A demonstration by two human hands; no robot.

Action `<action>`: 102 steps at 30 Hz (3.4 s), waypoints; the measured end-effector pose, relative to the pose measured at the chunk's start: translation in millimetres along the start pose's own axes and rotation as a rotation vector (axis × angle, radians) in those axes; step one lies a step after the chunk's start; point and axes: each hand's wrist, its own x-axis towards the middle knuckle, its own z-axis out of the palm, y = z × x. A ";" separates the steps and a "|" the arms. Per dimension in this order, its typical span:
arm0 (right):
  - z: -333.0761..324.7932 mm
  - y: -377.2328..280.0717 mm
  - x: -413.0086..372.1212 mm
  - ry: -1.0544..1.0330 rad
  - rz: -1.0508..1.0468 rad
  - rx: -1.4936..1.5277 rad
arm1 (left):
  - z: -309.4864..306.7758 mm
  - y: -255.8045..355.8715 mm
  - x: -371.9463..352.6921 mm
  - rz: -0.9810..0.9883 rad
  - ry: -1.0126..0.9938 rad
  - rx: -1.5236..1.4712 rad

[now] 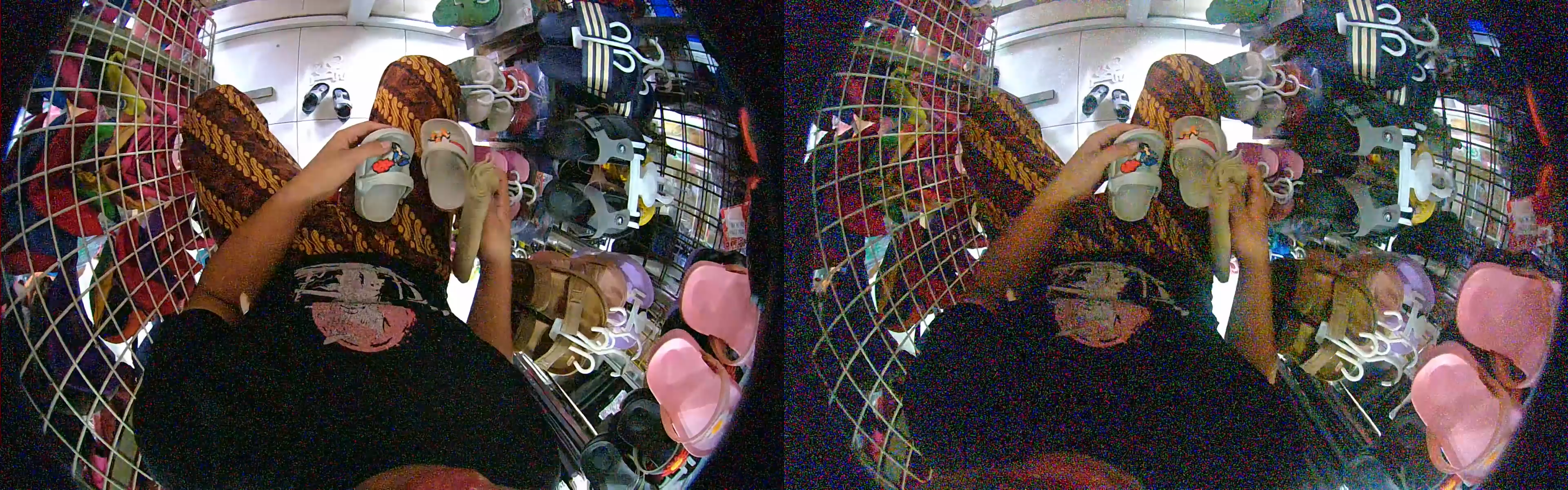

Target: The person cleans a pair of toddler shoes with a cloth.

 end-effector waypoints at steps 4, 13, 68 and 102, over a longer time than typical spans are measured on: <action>-7.8 -11.2 9.8 -0.554 0.235 0.188 | -7.1 -5.5 2.8 -0.013 0.006 -0.011; 46.4 -79.8 -22.2 -0.518 0.195 -0.575 | -22.8 18.8 -1.1 -0.039 -0.242 0.075; 41.7 -140.2 -44.9 -0.097 0.103 -0.989 | -6.7 -3.3 -0.1 -0.012 -0.209 0.543; 77.8 -106.7 -9.2 -0.174 -0.215 -0.842 | -7.6 2.4 2.9 0.078 -0.459 0.711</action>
